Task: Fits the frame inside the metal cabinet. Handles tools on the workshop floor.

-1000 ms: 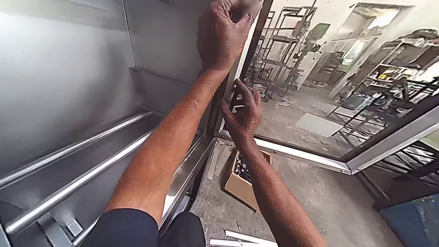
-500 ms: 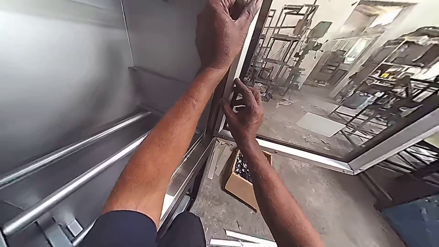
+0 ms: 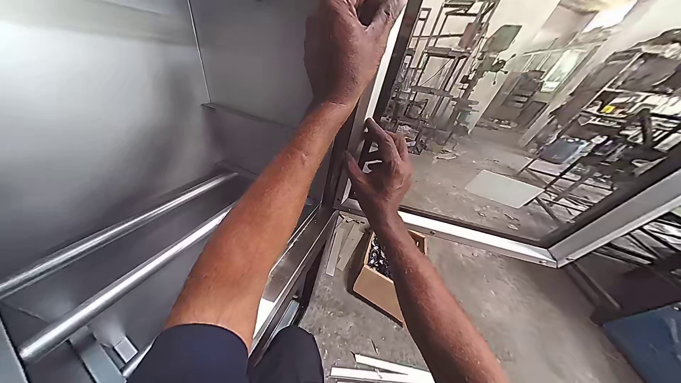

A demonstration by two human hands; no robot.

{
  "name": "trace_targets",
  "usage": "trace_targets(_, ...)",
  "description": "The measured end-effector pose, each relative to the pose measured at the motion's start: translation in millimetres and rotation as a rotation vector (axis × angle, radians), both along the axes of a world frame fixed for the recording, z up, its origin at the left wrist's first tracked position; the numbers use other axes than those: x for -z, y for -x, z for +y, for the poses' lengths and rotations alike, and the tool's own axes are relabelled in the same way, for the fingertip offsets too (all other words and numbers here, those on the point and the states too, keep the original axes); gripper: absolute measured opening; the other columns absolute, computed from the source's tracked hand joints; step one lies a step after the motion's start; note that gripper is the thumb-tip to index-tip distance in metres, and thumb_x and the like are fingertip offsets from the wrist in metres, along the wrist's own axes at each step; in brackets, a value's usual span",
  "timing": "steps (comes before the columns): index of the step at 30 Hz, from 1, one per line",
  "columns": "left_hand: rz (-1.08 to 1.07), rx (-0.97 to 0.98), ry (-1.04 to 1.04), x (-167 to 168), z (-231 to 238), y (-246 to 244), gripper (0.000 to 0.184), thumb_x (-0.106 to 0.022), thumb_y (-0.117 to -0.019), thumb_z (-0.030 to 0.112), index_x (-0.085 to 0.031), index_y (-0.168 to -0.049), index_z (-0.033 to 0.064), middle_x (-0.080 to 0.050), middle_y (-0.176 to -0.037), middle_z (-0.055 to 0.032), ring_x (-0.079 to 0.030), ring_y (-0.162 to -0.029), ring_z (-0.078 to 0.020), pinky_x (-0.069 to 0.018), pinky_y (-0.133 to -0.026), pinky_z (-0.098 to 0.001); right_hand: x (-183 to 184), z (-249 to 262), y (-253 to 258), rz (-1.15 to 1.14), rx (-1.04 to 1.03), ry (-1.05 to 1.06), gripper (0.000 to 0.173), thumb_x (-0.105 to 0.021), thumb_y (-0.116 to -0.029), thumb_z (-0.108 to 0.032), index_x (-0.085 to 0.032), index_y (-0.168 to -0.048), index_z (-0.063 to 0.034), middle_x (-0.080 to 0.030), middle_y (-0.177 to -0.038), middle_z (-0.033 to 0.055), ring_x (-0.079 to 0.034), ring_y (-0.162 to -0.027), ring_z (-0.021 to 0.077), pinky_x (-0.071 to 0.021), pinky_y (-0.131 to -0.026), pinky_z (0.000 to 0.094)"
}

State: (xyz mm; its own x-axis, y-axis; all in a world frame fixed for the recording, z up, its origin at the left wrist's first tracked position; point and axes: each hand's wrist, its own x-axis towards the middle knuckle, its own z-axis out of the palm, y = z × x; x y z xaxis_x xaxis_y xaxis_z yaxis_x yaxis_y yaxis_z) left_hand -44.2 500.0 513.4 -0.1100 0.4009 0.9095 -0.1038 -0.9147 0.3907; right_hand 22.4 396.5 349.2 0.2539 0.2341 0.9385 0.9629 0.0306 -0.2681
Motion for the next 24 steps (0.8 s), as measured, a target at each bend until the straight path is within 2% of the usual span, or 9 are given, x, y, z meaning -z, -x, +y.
trace_targets(2,0.019,-0.027,-0.002,1.7,-1.4,0.1,0.016,-0.080,-0.0868,0.034,-0.076,-0.083,0.0187,-0.073,-0.079,0.0084,-0.069,-0.073,-0.0049,-0.0552,-0.068,-0.0307,1.6,-1.1,-0.4,-0.001,0.011,0.017,0.061,-0.082,-0.0872,-0.028,-0.061,-0.144,-0.0204,-0.061,-0.117,0.0075,-0.063,-0.076,0.0135,-0.0516,-0.052,0.0309)
trace_targets(5,0.051,-0.070,-0.095,3.5,-0.9,2.5,0.021,-0.073,-0.0922,0.030,-0.079,-0.106,0.0155,-0.077,-0.098,0.0029,-0.072,-0.090,-0.0079,-0.0591,-0.082,-0.0311,1.3,3.0,-2.8,0.005,0.066,0.026,0.060,-0.081,-0.0853,-0.035,-0.062,-0.141,-0.0255,-0.066,-0.122,0.0064,-0.067,-0.079,0.0188,-0.0553,-0.056,0.0415)
trace_targets(7,0.014,-0.047,-0.145,3.0,1.7,-0.7,0.026,-0.073,-0.0932,0.030,-0.078,-0.113,0.0135,-0.077,-0.103,-0.0006,-0.073,-0.093,-0.0107,-0.0600,-0.084,-0.0335,-1.7,7.6,-6.6,-0.003,0.098,-0.016,0.057,-0.082,-0.0837,-0.037,-0.066,-0.138,-0.0277,-0.069,-0.118,0.0046,-0.069,-0.077,0.0176,-0.0579,-0.057,0.0412)
trace_targets(9,-0.021,-0.002,-0.142,7.9,5.0,-4.1,0.027,-0.074,-0.0930,0.030,-0.078,-0.114,0.0140,-0.077,-0.103,0.0002,-0.072,-0.092,-0.0092,-0.0601,-0.083,-0.0328,1.4,9.6,-7.0,-0.001,0.121,-0.029,0.055,-0.082,-0.0842,-0.039,-0.067,-0.137,-0.0288,-0.069,-0.116,0.0037,-0.068,-0.076,0.0150,-0.0573,-0.057,0.0374)
trace_targets(11,-0.016,0.018,-0.134,12.2,6.1,-5.3,0.026,-0.074,-0.0940,0.030,-0.078,-0.114,0.0142,-0.077,-0.103,0.0011,-0.072,-0.091,-0.0079,-0.0599,-0.082,-0.0315,3.4,8.3,-5.7,0.025,0.124,-0.003,0.056,-0.081,-0.0849,-0.040,-0.065,-0.138,-0.0302,-0.068,-0.117,0.0038,-0.068,-0.075,0.0151,-0.0573,-0.058,0.0379)
trace_targets(17,0.020,-0.030,-0.145,11.0,1.6,-2.6,0.027,-0.070,-0.0969,0.034,-0.079,-0.110,0.0119,-0.076,-0.113,-0.0040,-0.071,-0.105,-0.0124,-0.0571,-0.095,-0.0350,1.6,10.2,-5.6,0.026,0.144,-0.022,0.053,-0.081,-0.0843,-0.043,-0.067,-0.134,-0.0290,-0.070,-0.114,0.0025,-0.068,-0.075,0.0170,-0.0561,-0.056,0.0400)
trace_targets(19,0.020,0.008,-0.144,11.9,2.8,-1.9,0.026,-0.071,-0.0968,0.032,-0.078,-0.110,0.0108,-0.076,-0.113,-0.0038,-0.071,-0.105,-0.0106,-0.0567,-0.095,-0.0319,3.0,11.8,-4.4,0.041,0.147,-0.034,0.055,-0.081,-0.0837,-0.044,-0.066,-0.135,-0.0302,-0.070,-0.115,0.0016,-0.069,-0.076,0.0166,-0.0562,-0.056,0.0396)
trace_targets(22,-0.009,0.050,-0.132,12.8,4.9,-3.7,0.027,-0.073,-0.0960,0.030,-0.078,-0.113,0.0107,-0.076,-0.114,-0.0029,-0.070,-0.105,-0.0090,-0.0562,-0.094,-0.0300,1.9,12.7,-3.7,0.050,0.149,-0.041,0.063,-0.081,-0.0836,-0.045,-0.063,-0.141,-0.0260,-0.071,-0.113,0.0032,-0.068,-0.074,0.0172,-0.0560,-0.056,0.0399)
trace_targets(24,-0.047,0.068,-0.132,14.8,5.5,-7.6,0.028,-0.074,-0.0952,0.029,-0.077,-0.116,0.0103,-0.076,-0.112,-0.0029,-0.071,-0.102,-0.0086,-0.0571,-0.092,-0.0293,3.0,14.2,-4.0,0.050,0.153,-0.055,0.058,-0.080,-0.0840,-0.044,-0.066,-0.137,-0.0267,-0.071,-0.113,0.0035,-0.068,-0.074,0.0174,-0.0556,-0.055,0.0398)
